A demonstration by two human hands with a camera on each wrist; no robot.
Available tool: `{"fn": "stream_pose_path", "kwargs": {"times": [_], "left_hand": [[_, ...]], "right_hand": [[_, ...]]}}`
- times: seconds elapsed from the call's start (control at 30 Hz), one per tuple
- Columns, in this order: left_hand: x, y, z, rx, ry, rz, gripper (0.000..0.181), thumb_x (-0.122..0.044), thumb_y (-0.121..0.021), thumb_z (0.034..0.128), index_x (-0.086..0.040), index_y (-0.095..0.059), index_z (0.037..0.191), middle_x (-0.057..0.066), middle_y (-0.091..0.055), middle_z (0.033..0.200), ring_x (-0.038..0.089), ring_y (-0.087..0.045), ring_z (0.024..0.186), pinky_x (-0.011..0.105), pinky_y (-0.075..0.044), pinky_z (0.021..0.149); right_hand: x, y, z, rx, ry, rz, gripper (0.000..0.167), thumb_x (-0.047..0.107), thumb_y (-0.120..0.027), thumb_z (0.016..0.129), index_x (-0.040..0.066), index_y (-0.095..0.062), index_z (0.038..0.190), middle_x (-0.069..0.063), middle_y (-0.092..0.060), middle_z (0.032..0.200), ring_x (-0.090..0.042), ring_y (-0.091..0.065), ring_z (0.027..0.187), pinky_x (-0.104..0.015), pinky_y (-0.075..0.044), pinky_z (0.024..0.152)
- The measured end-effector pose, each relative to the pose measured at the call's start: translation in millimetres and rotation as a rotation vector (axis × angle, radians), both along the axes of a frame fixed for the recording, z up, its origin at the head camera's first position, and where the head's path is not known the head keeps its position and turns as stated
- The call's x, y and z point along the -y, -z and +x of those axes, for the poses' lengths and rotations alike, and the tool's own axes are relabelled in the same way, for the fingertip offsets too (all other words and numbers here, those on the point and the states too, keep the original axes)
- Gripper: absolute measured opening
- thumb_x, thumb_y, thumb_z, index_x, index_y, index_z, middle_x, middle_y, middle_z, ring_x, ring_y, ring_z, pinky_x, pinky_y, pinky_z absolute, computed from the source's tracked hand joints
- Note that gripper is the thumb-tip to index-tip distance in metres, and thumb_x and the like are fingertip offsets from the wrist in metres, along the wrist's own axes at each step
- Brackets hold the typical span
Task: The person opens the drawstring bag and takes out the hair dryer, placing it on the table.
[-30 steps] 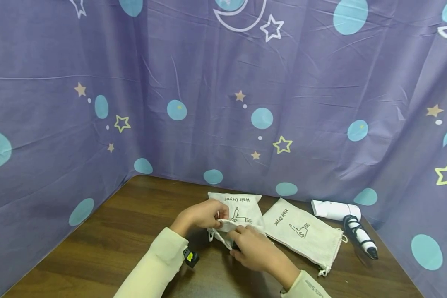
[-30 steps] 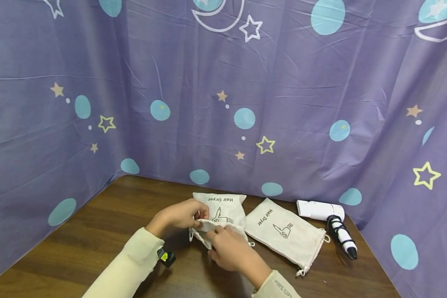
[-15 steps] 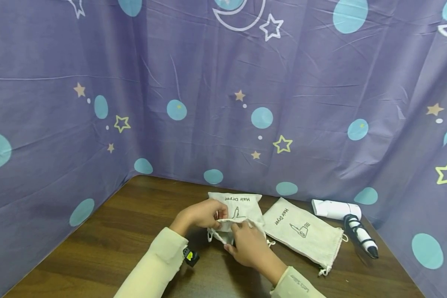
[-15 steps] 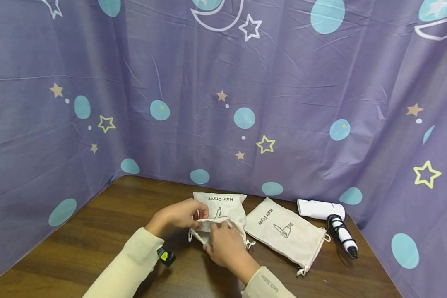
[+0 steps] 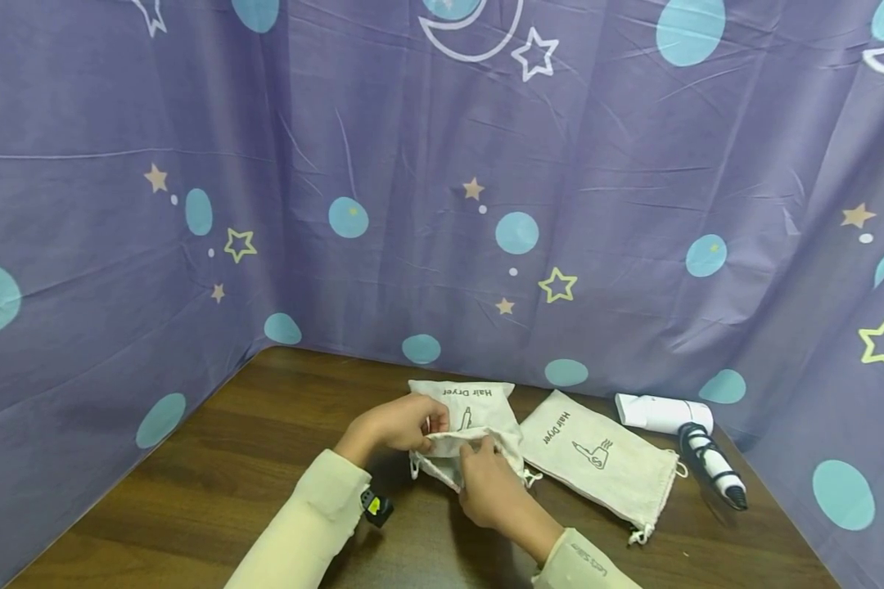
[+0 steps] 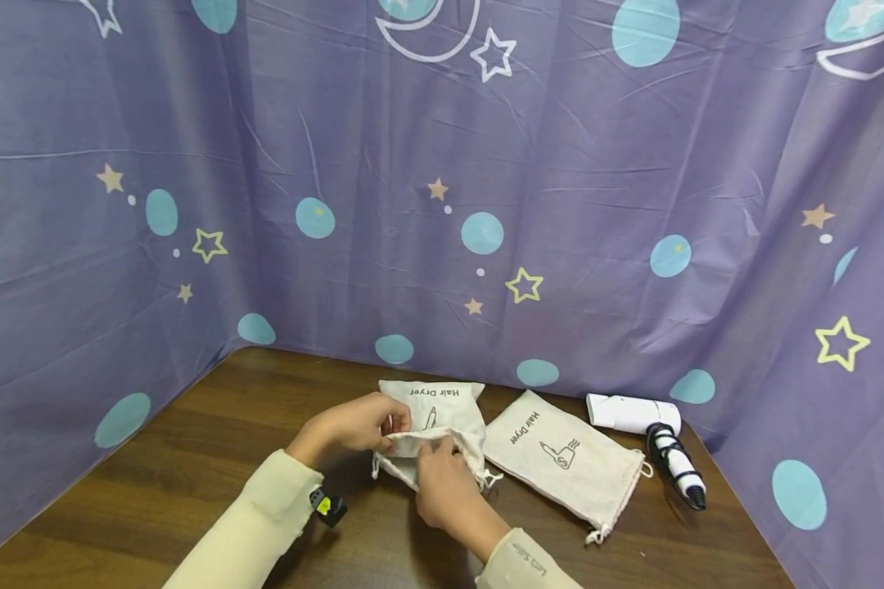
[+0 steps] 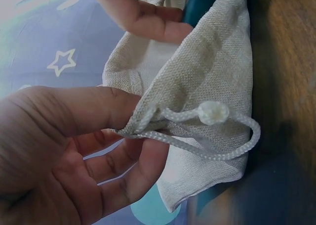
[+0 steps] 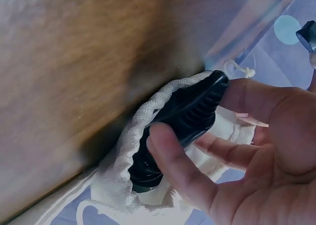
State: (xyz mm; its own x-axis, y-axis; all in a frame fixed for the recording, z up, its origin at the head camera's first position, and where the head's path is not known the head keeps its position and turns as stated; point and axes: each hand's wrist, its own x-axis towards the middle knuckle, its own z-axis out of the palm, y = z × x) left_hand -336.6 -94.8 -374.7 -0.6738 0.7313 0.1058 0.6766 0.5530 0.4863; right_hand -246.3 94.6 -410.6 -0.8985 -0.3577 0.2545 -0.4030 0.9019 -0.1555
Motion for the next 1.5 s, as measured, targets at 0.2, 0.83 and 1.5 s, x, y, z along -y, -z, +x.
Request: {"fn": "stream_pose_path", "kwargs": {"times": [0.2, 0.83, 1.5], "left_hand": [[1.4, 2.6, -1.8, -0.020, 0.004, 0.007, 0.031, 0.015, -0.074, 0.0693, -0.010, -0.063, 0.082, -0.005, -0.060, 0.079, 0.008, -0.057, 0.074, 0.026, -0.049, 0.068], [6.1, 4.4, -3.9, -0.019, 0.007, 0.026, 0.029, 0.012, -0.075, 0.0714, -0.012, -0.063, 0.082, -0.005, -0.059, 0.080, 0.009, -0.057, 0.076, 0.026, -0.050, 0.070], [15.2, 14.4, -28.6, -0.134, -0.138, 0.153, 0.008, -0.013, -0.073, 0.0928, -0.010, -0.066, 0.093, -0.002, -0.065, 0.087, 0.013, -0.061, 0.082, 0.030, -0.051, 0.075]], "right_hand": [[-4, -0.1, 3.7, 0.022, 0.041, -0.003, 0.033, 0.000, -0.079, 0.070, 0.002, -0.058, 0.094, -0.023, -0.053, 0.100, -0.035, -0.063, 0.073, -0.044, -0.053, 0.056], [-22, -5.3, 21.6, 0.040, -0.009, 0.073, 0.047, 0.005, -0.087, 0.071, -0.002, -0.061, 0.109, -0.022, -0.055, 0.103, -0.035, -0.063, 0.074, -0.041, -0.054, 0.056], [-21, 3.2, 12.9, -0.077, 0.084, 0.013, 0.044, 0.012, -0.090, 0.070, 0.002, -0.061, 0.102, -0.024, -0.061, 0.103, -0.041, -0.065, 0.082, -0.050, -0.055, 0.056]]}}
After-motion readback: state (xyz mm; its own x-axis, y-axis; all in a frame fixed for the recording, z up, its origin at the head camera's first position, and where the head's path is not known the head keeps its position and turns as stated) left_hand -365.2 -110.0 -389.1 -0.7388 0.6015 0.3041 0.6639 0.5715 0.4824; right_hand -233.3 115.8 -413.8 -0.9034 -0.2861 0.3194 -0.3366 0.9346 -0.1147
